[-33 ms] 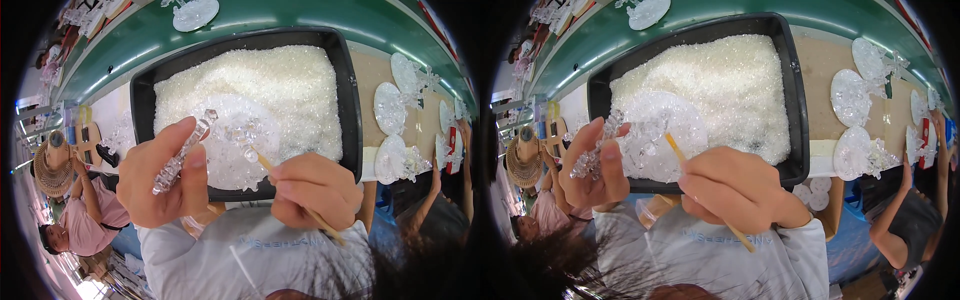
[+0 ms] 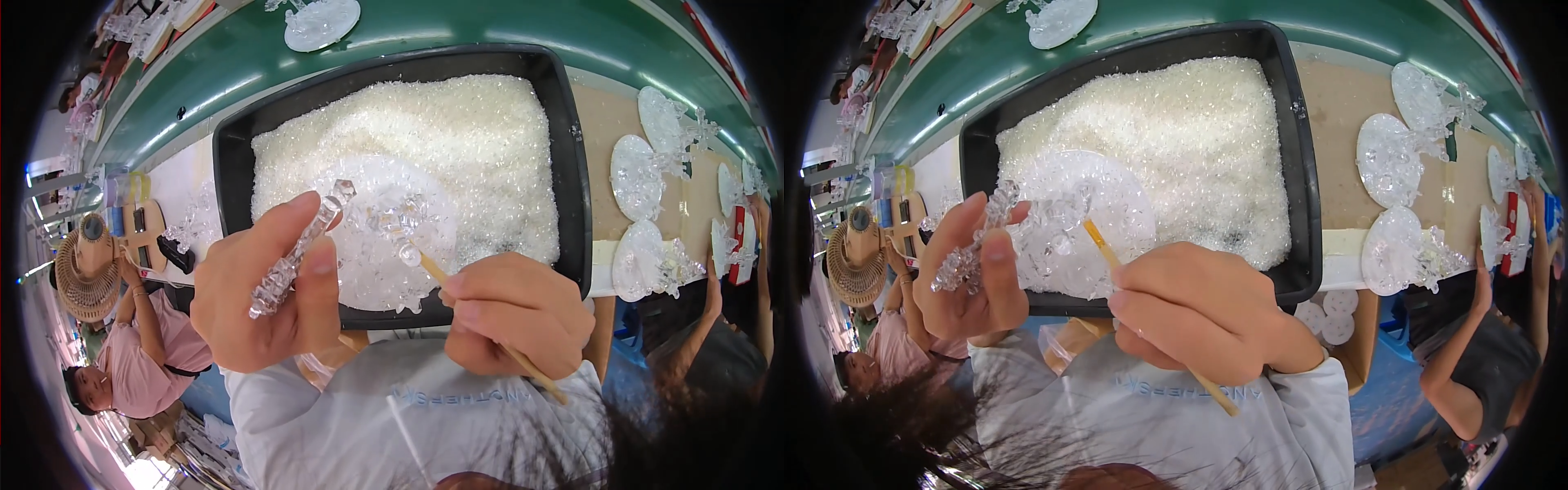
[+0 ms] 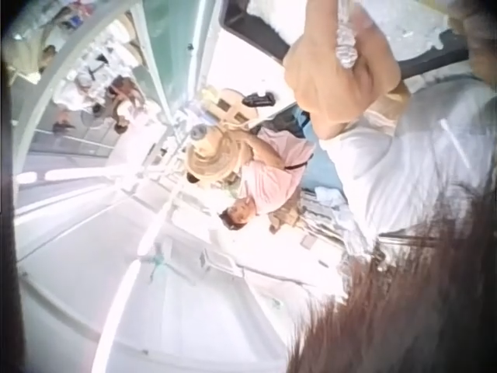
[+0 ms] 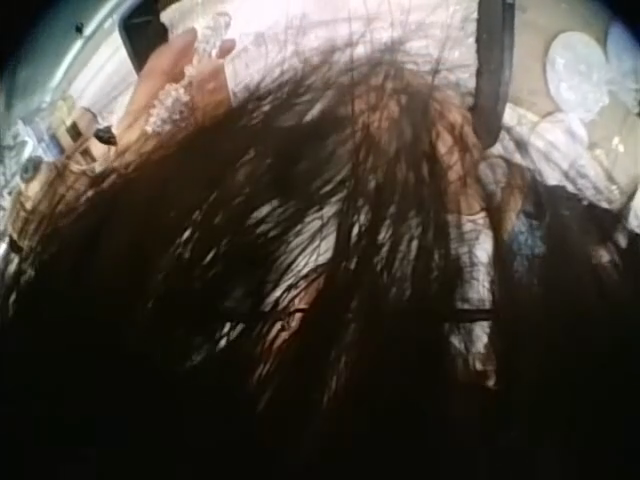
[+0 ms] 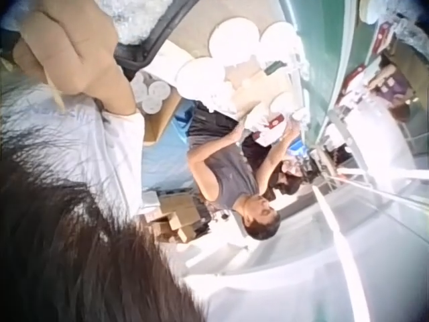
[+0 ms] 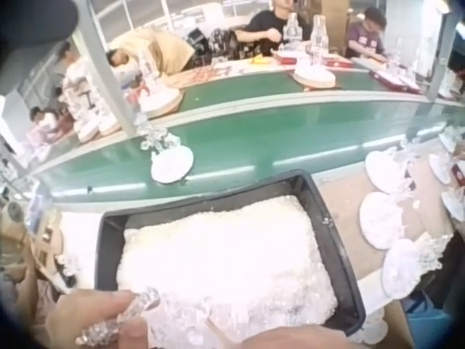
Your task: Applying adhesive to a decorative light fixture part using a brush and then coating it with clear crystals.
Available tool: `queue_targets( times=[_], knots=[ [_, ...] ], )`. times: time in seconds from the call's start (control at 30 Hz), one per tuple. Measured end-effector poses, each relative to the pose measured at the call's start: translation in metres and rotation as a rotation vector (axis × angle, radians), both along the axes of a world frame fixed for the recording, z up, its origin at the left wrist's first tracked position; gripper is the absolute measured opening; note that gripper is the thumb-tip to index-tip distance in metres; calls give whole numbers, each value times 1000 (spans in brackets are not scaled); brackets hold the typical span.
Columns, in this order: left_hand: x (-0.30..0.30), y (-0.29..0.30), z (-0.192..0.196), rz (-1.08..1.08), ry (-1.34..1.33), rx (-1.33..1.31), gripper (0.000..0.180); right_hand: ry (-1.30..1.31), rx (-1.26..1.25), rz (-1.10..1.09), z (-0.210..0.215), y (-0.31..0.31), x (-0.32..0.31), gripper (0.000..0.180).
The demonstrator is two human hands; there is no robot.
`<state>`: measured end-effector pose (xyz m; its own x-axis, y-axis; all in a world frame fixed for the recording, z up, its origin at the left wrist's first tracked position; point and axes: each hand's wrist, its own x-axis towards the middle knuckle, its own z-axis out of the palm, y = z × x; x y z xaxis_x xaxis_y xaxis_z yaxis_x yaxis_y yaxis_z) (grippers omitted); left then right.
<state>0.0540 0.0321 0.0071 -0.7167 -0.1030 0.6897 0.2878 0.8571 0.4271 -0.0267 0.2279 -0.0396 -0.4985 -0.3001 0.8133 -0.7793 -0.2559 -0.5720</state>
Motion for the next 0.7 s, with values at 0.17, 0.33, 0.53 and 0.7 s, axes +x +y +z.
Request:
queue_targets(
  times=[0.17,0.33,0.53,0.7],
  knots=[
    [5,1,0,22,-3,0,25,22,28,-54,-1,3,6,27],
    [2,0,3,19,5,-44,24,21,-95,-176,-7,2,14,20],
    [4,-1,1,5,17,-55,26,35,-42,-84,-3,5,8,22],
    [12,-3,4,71,-88,-22,27,52,4,-12,-3,17,6,22]
  ],
)
